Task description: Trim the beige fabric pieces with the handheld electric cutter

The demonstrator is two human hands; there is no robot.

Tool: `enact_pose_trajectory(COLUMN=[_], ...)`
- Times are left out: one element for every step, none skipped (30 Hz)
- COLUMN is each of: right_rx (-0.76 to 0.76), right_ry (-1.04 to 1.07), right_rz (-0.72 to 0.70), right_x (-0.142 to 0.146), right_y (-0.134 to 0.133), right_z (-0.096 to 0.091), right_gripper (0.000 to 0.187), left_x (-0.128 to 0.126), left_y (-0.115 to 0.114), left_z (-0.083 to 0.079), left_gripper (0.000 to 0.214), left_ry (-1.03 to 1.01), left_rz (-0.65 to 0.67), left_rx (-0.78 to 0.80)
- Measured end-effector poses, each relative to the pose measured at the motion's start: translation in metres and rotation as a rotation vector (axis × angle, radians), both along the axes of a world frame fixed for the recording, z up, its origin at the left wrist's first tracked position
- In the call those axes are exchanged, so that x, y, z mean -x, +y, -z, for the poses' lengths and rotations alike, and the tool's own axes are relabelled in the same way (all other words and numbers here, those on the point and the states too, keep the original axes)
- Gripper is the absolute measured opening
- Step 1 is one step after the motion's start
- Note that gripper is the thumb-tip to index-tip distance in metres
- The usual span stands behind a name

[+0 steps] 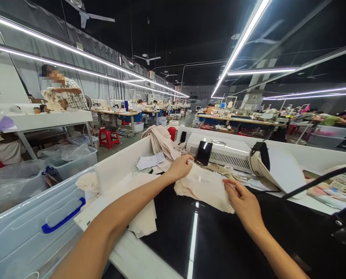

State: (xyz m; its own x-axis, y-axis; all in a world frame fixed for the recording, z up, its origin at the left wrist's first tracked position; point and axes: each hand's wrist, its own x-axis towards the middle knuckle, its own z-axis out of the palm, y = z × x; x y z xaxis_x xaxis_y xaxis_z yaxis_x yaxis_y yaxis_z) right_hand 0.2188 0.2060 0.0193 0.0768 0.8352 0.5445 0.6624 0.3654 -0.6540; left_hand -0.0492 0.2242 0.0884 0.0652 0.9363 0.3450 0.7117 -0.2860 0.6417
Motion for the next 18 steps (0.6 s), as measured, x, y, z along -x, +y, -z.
enact_pose_trajectory(right_rx=[0.02,0.04,0.057,0.07,0.081,0.093,0.103,0.11,0.113,0.108,0.092,0.068,0.024,-0.027,-0.081,-0.134,-0.178,-0.206], right_ry=[-0.009,-0.021,-0.035,-0.054,-0.078,-0.106,-0.14,-0.178,-0.217,-0.252,-0.281,-0.313,-0.355,-0.395,-0.431,-0.453,-0.456,-0.439], right_rz=[0.011,0.02,0.025,0.025,0.019,0.004,-0.02,-0.049,-0.084,-0.11,-0.118,-0.118,-0.119,-0.126,-0.144,-0.172,-0.21,-0.249], right_x=[0.001,0.001,0.002,0.002,0.002,0.001,0.0,-0.002,-0.004,-0.006,-0.008,-0.01,-0.012,-0.013,-0.014,-0.013,-0.012,-0.01], right_y=[0.009,0.016,0.023,0.029,0.034,0.037,0.04,0.041,0.042,0.042,0.041,0.04,0.038,0.035,0.031,0.027,0.021,0.014], right_z=[0.003,0.006,0.01,0.014,0.019,0.023,0.027,0.031,0.034,0.037,0.04,0.043,0.046,0.048,0.05,0.051,0.052,0.053], right_gripper=[0.059,0.06,0.06,0.06,0.059,0.057,0.055,0.052,0.05,0.05,0.052,0.055,0.057,0.059,0.059,0.058,0.057,0.056], left_x=[0.001,0.002,0.002,0.002,0.001,0.001,-0.001,-0.002,-0.002,-0.002,-0.001,0.001,0.006,0.013,0.021,0.032,0.045,0.059], left_y=[0.002,0.004,0.005,0.005,0.005,0.004,0.003,0.003,0.003,0.003,0.003,0.003,0.002,0.0,-0.003,-0.007,-0.012,-0.018], left_z=[0.005,0.011,0.017,0.023,0.028,0.033,0.037,0.04,0.042,0.042,0.041,0.039,0.036,0.032,0.027,0.023,0.019,0.015], left_gripper=[0.026,0.027,0.03,0.035,0.037,0.038,0.038,0.038,0.038,0.039,0.039,0.039,0.039,0.039,0.039,0.039,0.039,0.039], left_ry=[0.009,0.019,0.03,0.042,0.055,0.068,0.08,0.089,0.096,0.099,0.098,0.094,0.089,0.085,0.083,0.085,0.092,0.103], left_rz=[-0.005,-0.009,-0.011,-0.013,-0.014,-0.015,-0.015,-0.014,-0.012,-0.007,-0.003,-0.001,0.0,-0.001,-0.006,-0.013,-0.023,-0.037], left_rx=[0.009,0.019,0.032,0.046,0.062,0.08,0.1,0.121,0.14,0.158,0.173,0.186,0.196,0.206,0.217,0.228,0.243,0.259])
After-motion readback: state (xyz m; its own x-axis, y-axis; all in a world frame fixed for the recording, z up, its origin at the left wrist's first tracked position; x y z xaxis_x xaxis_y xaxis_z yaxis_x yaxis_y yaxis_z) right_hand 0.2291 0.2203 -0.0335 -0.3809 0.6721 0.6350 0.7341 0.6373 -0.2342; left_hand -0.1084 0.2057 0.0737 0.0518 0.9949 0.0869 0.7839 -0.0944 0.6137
